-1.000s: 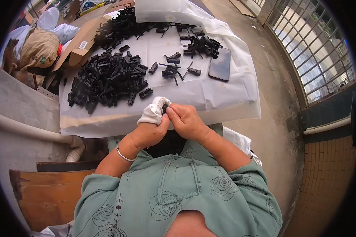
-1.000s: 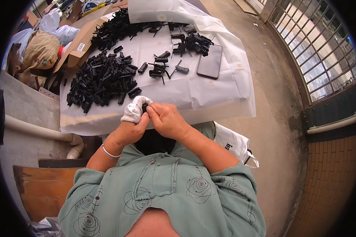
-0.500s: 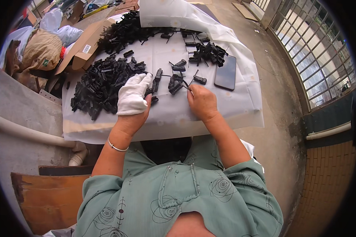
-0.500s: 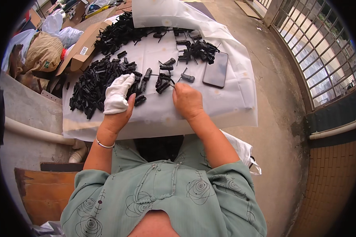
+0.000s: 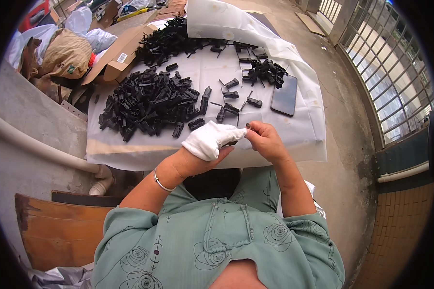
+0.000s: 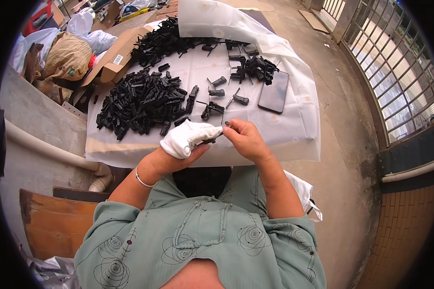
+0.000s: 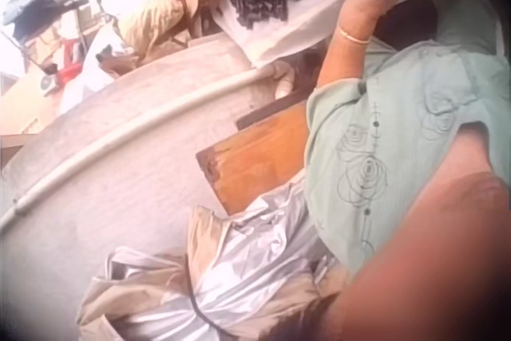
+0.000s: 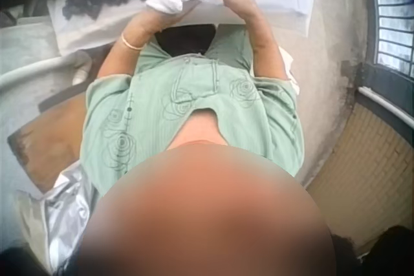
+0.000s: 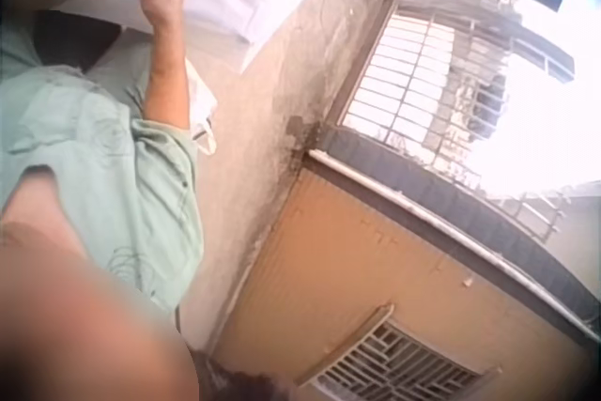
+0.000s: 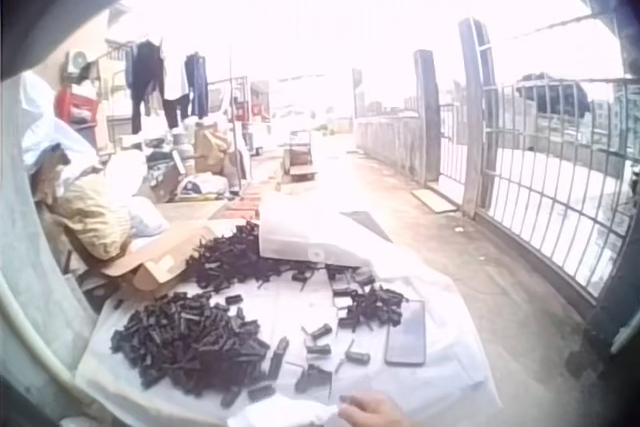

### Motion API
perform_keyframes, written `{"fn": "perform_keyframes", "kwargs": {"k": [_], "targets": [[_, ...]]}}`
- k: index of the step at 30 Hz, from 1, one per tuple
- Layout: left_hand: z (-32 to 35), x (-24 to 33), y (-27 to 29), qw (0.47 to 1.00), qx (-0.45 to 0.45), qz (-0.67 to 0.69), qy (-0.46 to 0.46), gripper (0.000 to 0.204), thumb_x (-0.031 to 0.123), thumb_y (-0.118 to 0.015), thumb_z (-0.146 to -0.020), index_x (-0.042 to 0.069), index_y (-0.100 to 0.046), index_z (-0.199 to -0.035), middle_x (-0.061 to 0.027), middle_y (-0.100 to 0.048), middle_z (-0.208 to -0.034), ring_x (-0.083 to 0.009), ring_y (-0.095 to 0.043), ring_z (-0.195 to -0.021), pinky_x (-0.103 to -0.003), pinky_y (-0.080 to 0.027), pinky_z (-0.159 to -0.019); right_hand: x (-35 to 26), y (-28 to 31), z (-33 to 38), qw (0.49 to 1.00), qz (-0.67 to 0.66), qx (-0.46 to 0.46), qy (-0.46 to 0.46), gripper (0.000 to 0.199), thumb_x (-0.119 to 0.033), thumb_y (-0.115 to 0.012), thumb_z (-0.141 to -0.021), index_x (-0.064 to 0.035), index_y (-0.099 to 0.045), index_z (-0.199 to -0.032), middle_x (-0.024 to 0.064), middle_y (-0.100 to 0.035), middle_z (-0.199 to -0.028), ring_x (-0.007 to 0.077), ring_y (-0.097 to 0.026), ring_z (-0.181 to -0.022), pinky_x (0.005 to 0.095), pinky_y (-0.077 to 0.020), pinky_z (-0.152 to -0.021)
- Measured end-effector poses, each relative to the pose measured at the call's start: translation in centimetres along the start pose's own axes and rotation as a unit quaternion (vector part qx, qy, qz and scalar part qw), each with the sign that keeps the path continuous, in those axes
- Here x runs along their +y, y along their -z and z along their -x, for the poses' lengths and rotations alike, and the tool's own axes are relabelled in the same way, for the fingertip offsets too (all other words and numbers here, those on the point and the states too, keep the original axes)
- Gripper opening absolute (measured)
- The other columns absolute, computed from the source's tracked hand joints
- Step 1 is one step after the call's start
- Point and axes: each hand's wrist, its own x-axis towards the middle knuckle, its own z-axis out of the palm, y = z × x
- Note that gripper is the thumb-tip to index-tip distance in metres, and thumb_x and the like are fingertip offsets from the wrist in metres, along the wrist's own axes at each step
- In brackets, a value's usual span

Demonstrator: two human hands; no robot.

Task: Wiping and cleaning small black plastic components with a white cloth at a workbench.

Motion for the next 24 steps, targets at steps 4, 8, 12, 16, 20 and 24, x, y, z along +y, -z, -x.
{"fn": "perform_keyframes", "kwargs": {"k": [4,8,12,16,20,24], "targets": [[1.2,1.4,0.4,0.979,-0.060,0.172,0.094,0.036,0.005,-0.062,-0.081,0.007,-0.055,-0.116,-0.0076,-0.060,-0.098,-0.0175,-0.057,-0.085,-0.029,-0.046,-0.075,-0.7,-0.4,1.2,0.984,-0.132,-0.105,-0.047,0.009,-0.013,-0.054,-0.088,-0.0063,-0.056,-0.082,-0.0075,-0.041,-0.061,0.0023,-0.031,-0.047,0.0210,-0.0252,-0.042],[1.3,1.8,0.4,0.892,-0.003,0.401,0.208,0.037,0.006,-0.061,-0.085,0.004,-0.049,-0.120,-0.0009,-0.056,-0.094,-0.0060,-0.051,-0.082,-0.021,-0.045,-0.070,-1.0,-2.0,1.9,0.997,-0.060,-0.040,0.042,0.010,-0.013,-0.054,-0.088,-0.0031,-0.056,-0.087,-0.0069,-0.042,-0.063,0.0036,-0.036,-0.051,0.0217,-0.0309,-0.044],[1.6,0.4,-0.3,0.881,0.133,0.336,0.306,0.025,0.012,-0.065,-0.084,0.001,-0.051,-0.101,-0.0019,-0.055,-0.087,-0.0064,-0.051,-0.075,-0.021,-0.046,-0.066,-4.4,-3.6,3.6,0.945,0.168,0.101,0.263,0.014,-0.011,-0.064,-0.081,-0.0020,-0.056,-0.088,-0.0018,-0.048,-0.065,0.0056,-0.040,-0.055,0.0227,-0.0339,-0.046],[1.7,1.1,-1.9,0.885,0.134,0.351,0.277,0.023,0.013,-0.062,-0.086,0.000,-0.053,-0.103,-0.0026,-0.057,-0.085,-0.0057,-0.049,-0.069,-0.021,-0.045,-0.061,-4.3,-5.1,3.2,0.871,0.229,0.116,0.418,0.015,-0.011,-0.069,-0.078,-0.0037,-0.055,-0.079,0.0000,-0.048,-0.060,0.0060,-0.038,-0.051,0.0220,-0.0313,-0.044],[1.7,1.5,-0.8,0.834,0.061,0.448,0.316,0.031,0.006,-0.057,-0.087,-0.002,-0.050,-0.116,-0.0028,-0.057,-0.086,-0.0052,-0.051,-0.071,-0.019,-0.046,-0.061,-3.6,-4.6,3.2,0.970,0.095,0.152,0.164,0.021,-0.015,-0.069,-0.079,-0.0035,-0.054,-0.071,-0.0022,-0.047,-0.059,0.0033,-0.038,-0.052,0.0208,-0.0314,-0.045],[1.8,2.3,-1.1,0.889,0.079,0.375,0.252,0.033,0.004,-0.056,-0.085,-0.002,-0.049,-0.117,-0.0028,-0.057,-0.087,-0.0043,-0.051,-0.067,-0.019,-0.045,-0.058,-3.6,-3.7,2.8,0.996,-0.016,0.054,0.075,0.021,-0.017,-0.061,-0.086,-0.0020,-0.054,-0.073,-0.0018,-0.049,-0.061,0.0046,-0.041,-0.057,0.0213,-0.0345,-0.050]]}}
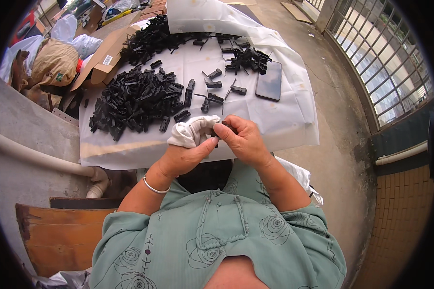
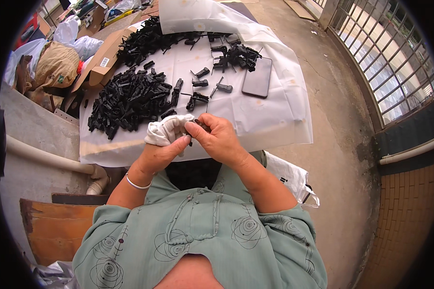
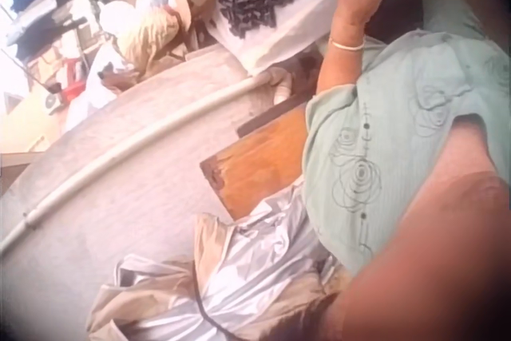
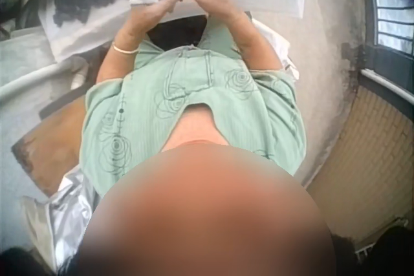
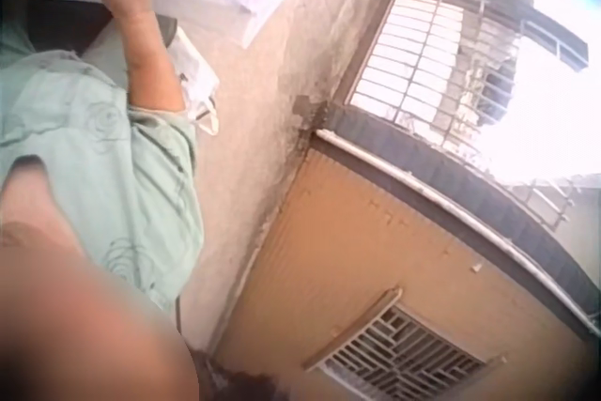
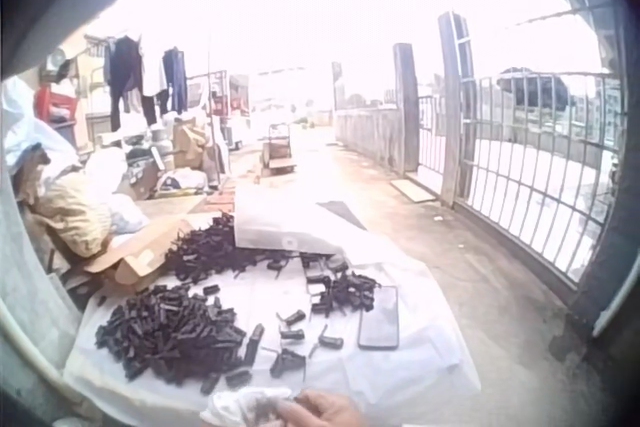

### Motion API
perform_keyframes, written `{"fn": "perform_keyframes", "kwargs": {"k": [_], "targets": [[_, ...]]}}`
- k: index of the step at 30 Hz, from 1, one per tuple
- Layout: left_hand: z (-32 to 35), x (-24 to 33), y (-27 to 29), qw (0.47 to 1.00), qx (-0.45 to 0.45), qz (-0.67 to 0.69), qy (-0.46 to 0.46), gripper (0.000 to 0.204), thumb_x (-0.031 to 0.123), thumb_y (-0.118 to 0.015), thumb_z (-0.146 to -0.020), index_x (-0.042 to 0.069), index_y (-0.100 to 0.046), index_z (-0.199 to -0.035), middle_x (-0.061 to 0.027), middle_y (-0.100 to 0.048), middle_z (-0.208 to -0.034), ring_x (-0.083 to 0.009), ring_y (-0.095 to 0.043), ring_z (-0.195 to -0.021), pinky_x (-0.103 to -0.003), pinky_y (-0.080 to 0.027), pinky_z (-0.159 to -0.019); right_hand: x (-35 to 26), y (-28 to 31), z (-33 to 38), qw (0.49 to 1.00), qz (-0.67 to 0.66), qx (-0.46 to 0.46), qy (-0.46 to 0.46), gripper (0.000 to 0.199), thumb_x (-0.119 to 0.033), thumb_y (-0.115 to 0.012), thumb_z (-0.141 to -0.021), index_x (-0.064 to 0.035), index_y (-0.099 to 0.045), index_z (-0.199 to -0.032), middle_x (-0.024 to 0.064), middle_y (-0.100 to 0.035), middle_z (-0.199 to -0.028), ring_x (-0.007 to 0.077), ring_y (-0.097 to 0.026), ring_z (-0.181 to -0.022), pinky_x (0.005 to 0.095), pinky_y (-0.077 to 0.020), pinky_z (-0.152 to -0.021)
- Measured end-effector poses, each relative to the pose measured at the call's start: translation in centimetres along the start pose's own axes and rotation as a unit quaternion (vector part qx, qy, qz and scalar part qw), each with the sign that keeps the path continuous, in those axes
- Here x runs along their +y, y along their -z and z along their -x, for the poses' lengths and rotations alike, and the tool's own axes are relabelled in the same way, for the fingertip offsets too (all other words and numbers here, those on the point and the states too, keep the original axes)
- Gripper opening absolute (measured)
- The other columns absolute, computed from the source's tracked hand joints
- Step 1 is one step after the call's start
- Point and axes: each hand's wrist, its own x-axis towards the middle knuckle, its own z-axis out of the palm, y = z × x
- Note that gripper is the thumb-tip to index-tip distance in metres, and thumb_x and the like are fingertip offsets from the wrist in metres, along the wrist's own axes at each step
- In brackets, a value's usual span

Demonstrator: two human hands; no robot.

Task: Wiping and cleaning small black plastic components with a white cloth at a workbench.

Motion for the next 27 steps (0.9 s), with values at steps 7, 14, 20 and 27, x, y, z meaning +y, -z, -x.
{"fn": "perform_keyframes", "kwargs": {"k": [7,14,20,27], "targets": [[-0.2,-0.9,-0.4,0.993,0.067,-0.087,0.038,0.032,0.003,-0.056,-0.081,-0.004,-0.053,-0.112,-0.0063,-0.060,-0.087,-0.0087,-0.054,-0.073,-0.022,-0.047,-0.063,0.0,0.3,0.6,0.979,0.132,-0.041,0.148,0.021,-0.015,-0.049,-0.091,0.0015,-0.054,-0.079,0.0106,-0.051,-0.065,0.0211,-0.043,-0.058,0.0304,-0.0402,-0.056],[-0.5,-1.9,-0.7,0.906,0.074,-0.373,-0.189,0.031,0.002,-0.057,-0.074,-0.002,-0.056,-0.104,-0.0179,-0.060,-0.085,-0.0332,-0.059,-0.073,-0.036,-0.048,-0.067,1.9,-0.1,0.3,0.997,-0.004,-0.072,-0.003,0.022,-0.015,-0.048,-0.092,0.0017,-0.056,-0.080,0.0000,-0.055,-0.071,0.0080,-0.047,-0.065,0.0239,-0.0418,-0.062],[-0.2,-2.3,-0.7,0.877,0.061,-0.458,-0.133,0.029,0.006,-0.055,-0.075,-0.001,-0.056,-0.103,-0.0184,-0.059,-0.088,-0.0348,-0.058,-0.078,-0.039,-0.047,-0.069,4.4,-1.4,-0.1,0.999,0.018,-0.038,-0.021,0.024,-0.015,-0.046,-0.092,0.0012,-0.057,-0.078,-0.0025,-0.055,-0.070,0.0053,-0.046,-0.066,0.0227,-0.0412,-0.062],[0.1,-4.1,-0.4,0.877,0.093,-0.449,-0.144,0.030,0.008,-0.054,-0.076,-0.002,-0.056,-0.104,-0.0200,-0.059,-0.091,-0.0355,-0.057,-0.081,-0.040,-0.047,-0.072,5.7,-2.2,-0.2,1.000,0.018,-0.016,-0.009,0.027,-0.018,-0.045,-0.093,-0.0003,-0.056,-0.076,-0.0042,-0.052,-0.067,0.0042,-0.043,-0.062,0.0222,-0.0389,-0.055]]}}
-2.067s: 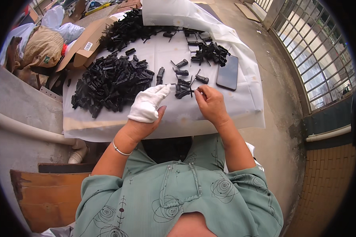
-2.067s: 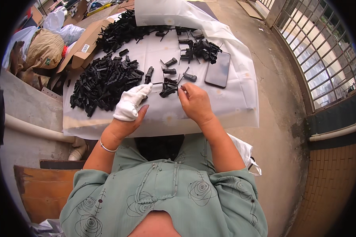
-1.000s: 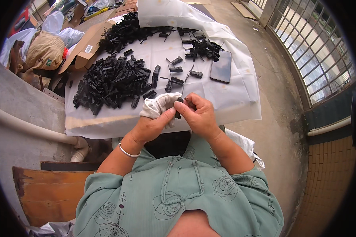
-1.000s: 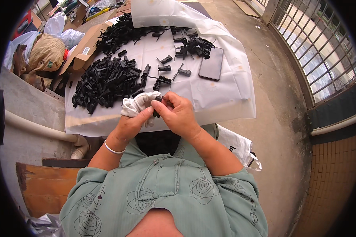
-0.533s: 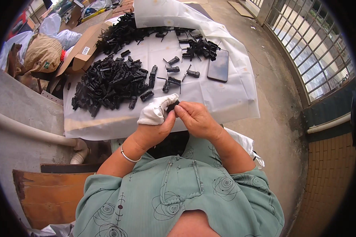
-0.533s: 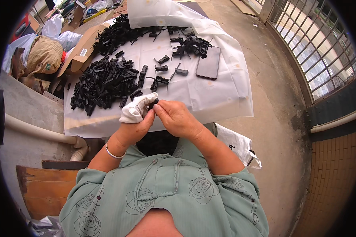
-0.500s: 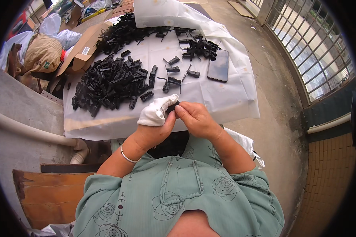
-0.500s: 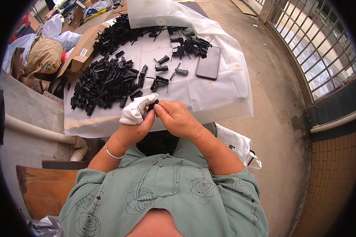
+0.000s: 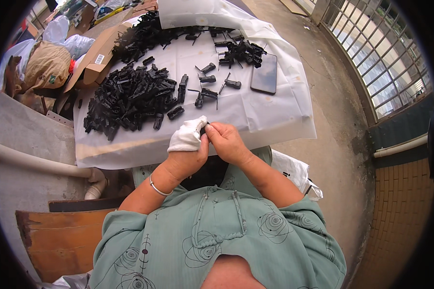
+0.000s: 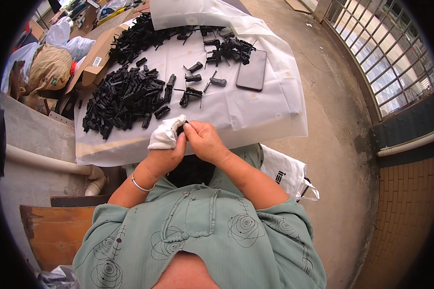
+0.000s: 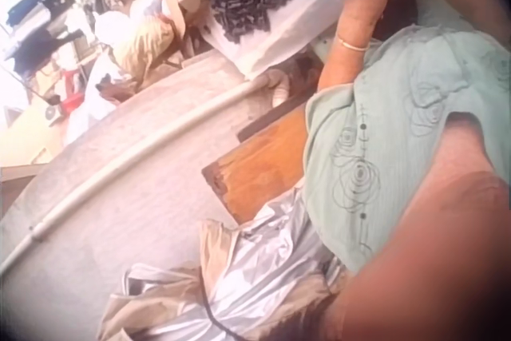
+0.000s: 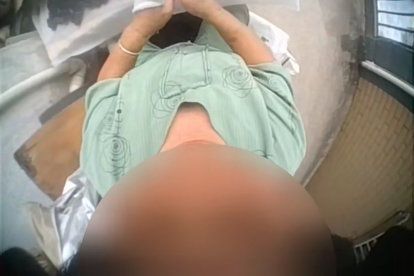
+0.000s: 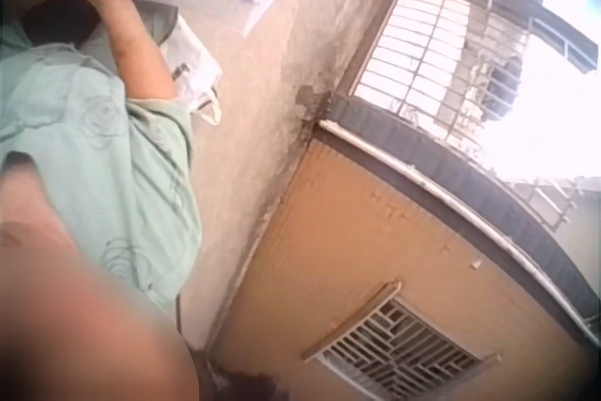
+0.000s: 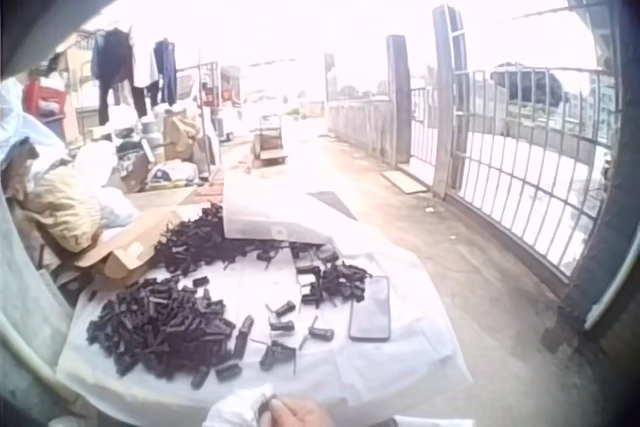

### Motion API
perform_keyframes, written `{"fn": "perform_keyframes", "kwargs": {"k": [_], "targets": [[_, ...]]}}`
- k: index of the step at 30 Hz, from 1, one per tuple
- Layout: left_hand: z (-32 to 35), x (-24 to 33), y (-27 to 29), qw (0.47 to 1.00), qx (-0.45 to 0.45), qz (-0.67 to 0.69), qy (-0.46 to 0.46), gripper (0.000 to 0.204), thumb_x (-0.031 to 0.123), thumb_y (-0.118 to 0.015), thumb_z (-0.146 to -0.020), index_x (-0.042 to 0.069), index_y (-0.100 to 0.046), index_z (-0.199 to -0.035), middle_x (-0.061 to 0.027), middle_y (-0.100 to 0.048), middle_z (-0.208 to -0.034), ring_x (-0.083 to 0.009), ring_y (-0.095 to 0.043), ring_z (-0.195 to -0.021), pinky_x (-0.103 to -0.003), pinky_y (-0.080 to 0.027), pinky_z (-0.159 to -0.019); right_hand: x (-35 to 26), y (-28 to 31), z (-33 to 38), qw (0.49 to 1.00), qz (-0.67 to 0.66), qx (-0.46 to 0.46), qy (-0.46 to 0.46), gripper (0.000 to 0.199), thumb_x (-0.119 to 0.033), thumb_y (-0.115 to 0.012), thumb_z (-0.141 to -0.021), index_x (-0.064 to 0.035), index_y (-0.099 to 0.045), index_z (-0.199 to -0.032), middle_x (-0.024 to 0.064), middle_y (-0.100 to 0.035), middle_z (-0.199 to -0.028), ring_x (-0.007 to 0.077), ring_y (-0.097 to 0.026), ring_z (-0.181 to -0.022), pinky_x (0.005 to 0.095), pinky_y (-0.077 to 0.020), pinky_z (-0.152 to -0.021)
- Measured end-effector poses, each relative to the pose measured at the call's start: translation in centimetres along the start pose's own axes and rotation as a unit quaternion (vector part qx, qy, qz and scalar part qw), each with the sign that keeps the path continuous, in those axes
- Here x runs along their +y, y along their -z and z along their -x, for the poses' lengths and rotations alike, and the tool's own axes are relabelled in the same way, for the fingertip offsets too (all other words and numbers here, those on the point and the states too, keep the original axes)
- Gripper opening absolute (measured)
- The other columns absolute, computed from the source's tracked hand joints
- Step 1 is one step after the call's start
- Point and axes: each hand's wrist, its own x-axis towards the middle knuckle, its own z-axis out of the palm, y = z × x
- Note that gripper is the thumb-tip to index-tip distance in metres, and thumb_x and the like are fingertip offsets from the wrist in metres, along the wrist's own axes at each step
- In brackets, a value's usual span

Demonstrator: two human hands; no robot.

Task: Wiping and cleaning small black plastic components with a white cloth at a workbench.

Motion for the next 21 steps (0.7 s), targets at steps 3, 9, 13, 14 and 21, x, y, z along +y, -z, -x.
{"fn": "perform_keyframes", "kwargs": {"k": [3,9,13,14,21], "targets": [[0.3,-0.2,0.0,0.999,-0.017,0.020,0.035,0.030,0.008,-0.054,-0.076,-0.003,-0.056,-0.104,-0.0200,-0.059,-0.092,-0.0354,-0.058,-0.083,-0.039,-0.047,-0.074,-1.5,0.3,0.4,0.996,-0.083,-0.024,-0.036,0.027,-0.019,-0.044,-0.094,-0.0025,-0.056,-0.076,-0.0049,-0.049,-0.066,0.0033,-0.040,-0.059,0.0209,-0.0355,-0.051],[-0.1,0.4,0.4,0.985,-0.046,0.132,0.103,0.030,0.008,-0.054,-0.077,-0.003,-0.056,-0.105,-0.0204,-0.059,-0.094,-0.0351,-0.058,-0.085,-0.039,-0.047,-0.075,-2.3,1.4,0.5,0.993,-0.077,-0.080,-0.047,0.029,-0.021,-0.043,-0.095,-0.0035,-0.055,-0.075,-0.0048,-0.048,-0.066,0.0034,-0.039,-0.058,0.0210,-0.0350,-0.050],[-0.1,1.0,0.5,0.998,-0.042,-0.017,0.039,0.031,0.008,-0.055,-0.077,-0.004,-0.055,-0.105,-0.0211,-0.059,-0.094,-0.0335,-0.059,-0.086,-0.036,-0.047,-0.078,-1.2,0.7,0.2,0.999,-0.027,-0.037,-0.023,0.029,-0.021,-0.044,-0.094,-0.0012,-0.052,-0.074,-0.0042,-0.046,-0.065,0.0050,-0.039,-0.062,0.0234,-0.0374,-0.055],[0.0,0.9,0.3,0.996,-0.057,-0.053,0.035,0.030,0.007,-0.056,-0.076,-0.004,-0.054,-0.104,-0.0212,-0.059,-0.093,-0.0331,-0.059,-0.085,-0.035,-0.047,-0.078,-1.0,0.8,0.2,0.998,0.028,-0.036,-0.048,0.028,-0.020,-0.045,-0.094,-0.0004,-0.052,-0.075,-0.0040,-0.046,-0.065,0.0055,-0.039,-0.063,0.0241,-0.0379,-0.057],[-0.7,-0.4,0.6,0.916,-0.026,0.381,0.125,0.033,0.005,-0.054,-0.086,0.000,-0.044,-0.117,-0.0061,-0.051,-0.099,-0.0093,-0.045,-0.090,-0.023,-0.042,-0.080,-2.7,2.1,0.6,0.997,0.057,0.015,0.045,0.018,-0.016,-0.051,-0.090,0.0001,-0.058,-0.085,-0.0008,-0.045,-0.063,0.0062,-0.038,-0.061,0.0248,-0.0375,-0.056]]}}
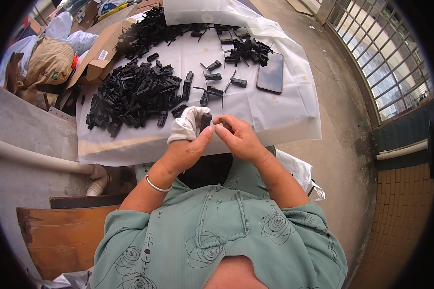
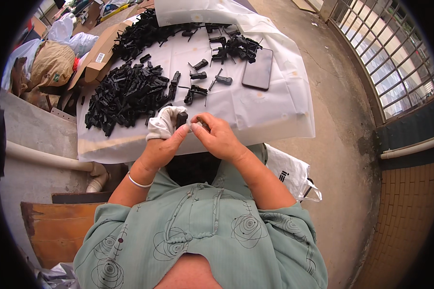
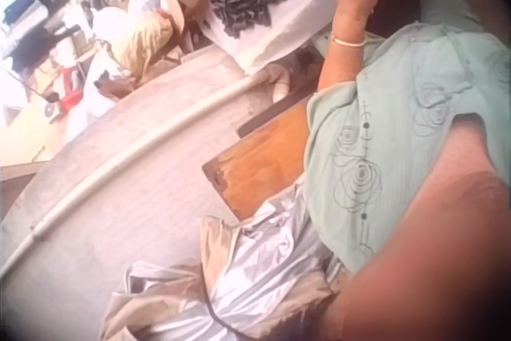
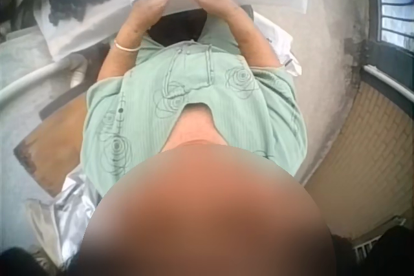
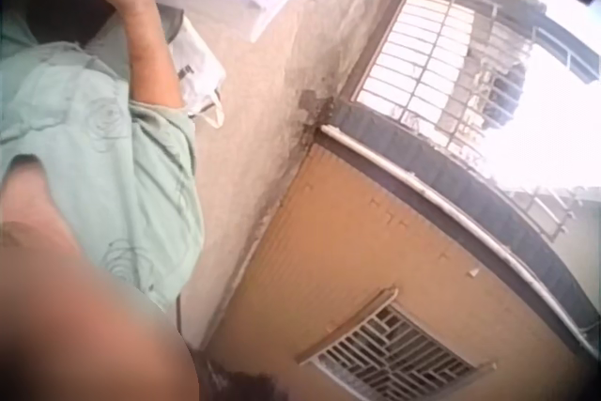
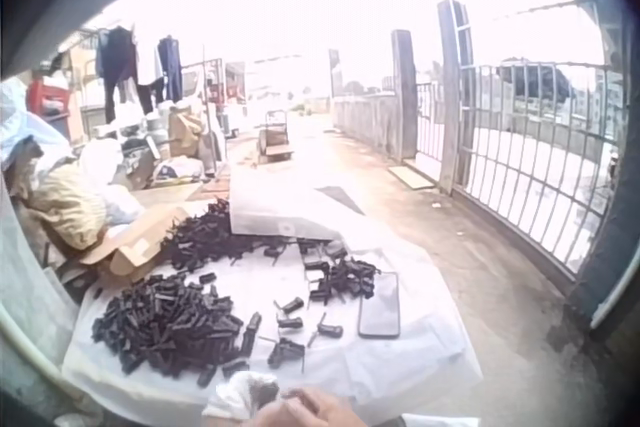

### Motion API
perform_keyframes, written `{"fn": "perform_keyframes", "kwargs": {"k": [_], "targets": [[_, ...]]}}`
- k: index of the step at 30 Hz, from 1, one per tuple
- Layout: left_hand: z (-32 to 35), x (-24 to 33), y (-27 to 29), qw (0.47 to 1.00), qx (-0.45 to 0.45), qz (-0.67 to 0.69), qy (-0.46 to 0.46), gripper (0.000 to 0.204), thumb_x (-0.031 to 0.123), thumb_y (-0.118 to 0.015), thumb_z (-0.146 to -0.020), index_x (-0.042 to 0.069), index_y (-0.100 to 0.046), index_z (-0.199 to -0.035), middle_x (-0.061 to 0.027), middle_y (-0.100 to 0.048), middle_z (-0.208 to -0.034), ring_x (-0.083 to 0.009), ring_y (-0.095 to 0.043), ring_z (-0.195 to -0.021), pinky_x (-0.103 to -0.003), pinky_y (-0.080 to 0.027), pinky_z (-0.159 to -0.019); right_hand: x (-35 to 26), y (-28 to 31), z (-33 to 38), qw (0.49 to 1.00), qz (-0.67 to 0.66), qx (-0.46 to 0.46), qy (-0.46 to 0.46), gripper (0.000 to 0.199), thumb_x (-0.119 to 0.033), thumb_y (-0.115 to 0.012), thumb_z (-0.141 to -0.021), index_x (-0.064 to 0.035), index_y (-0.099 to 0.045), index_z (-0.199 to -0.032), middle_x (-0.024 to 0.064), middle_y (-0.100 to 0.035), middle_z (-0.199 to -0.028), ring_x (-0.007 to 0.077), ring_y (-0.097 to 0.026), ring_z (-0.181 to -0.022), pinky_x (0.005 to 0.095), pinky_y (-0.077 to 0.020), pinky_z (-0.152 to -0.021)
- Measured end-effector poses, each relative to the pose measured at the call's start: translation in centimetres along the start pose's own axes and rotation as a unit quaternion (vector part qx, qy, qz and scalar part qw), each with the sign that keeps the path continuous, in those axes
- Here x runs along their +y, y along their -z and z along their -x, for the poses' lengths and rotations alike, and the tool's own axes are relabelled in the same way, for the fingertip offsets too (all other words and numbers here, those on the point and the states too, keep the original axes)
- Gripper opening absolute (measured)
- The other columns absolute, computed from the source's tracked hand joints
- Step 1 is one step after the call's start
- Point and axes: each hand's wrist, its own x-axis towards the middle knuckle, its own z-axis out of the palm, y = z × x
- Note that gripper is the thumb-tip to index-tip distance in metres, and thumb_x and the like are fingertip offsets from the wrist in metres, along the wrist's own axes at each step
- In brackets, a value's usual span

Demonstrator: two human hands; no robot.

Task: Wiping and cleaning small black plastic components with a white cloth at a workbench.

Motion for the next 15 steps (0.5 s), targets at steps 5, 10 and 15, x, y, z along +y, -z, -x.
{"fn": "perform_keyframes", "kwargs": {"k": [5,10,15], "targets": [[-0.1,1.7,0.6,0.989,0.010,0.091,0.119,0.032,0.004,-0.049,-0.088,0.002,-0.042,-0.118,-0.0049,-0.052,-0.092,-0.0067,-0.047,-0.071,-0.020,-0.043,-0.064,0.9,0.8,0.7,0.999,0.010,-0.042,0.021,0.013,-0.008,-0.061,-0.082,-0.0005,-0.064,-0.092,0.0027,-0.054,-0.066,0.0093,-0.047,-0.059,0.0242,-0.0394,-0.054],[0.2,2.3,0.4,0.984,-0.061,0.030,0.164,0.031,0.004,-0.040,-0.088,0.002,-0.041,-0.119,-0.0027,-0.051,-0.084,-0.0044,-0.043,-0.056,-0.018,-0.039,-0.050,-0.3,0.8,0.1,0.994,0.049,-0.014,0.096,0.009,-0.008,-0.063,-0.081,0.0003,-0.064,-0.085,0.0014,-0.054,-0.065,0.0071,-0.046,-0.058,0.0228,-0.0387,-0.053],[0.4,1.9,0.6,0.986,-0.100,0.023,0.128,0.027,0.005,-0.041,-0.088,0.002,-0.043,-0.114,-0.0008,-0.048,-0.079,-0.0039,-0.042,-0.056,-0.018,-0.037,-0.049,-1.5,0.5,-0.2,0.996,-0.028,-0.061,-0.063,0.017,-0.014,-0.060,-0.086,0.0000,-0.056,-0.077,0.0021,-0.049,-0.063,0.0093,-0.040,-0.057,0.0246,-0.0371,-0.053]]}}
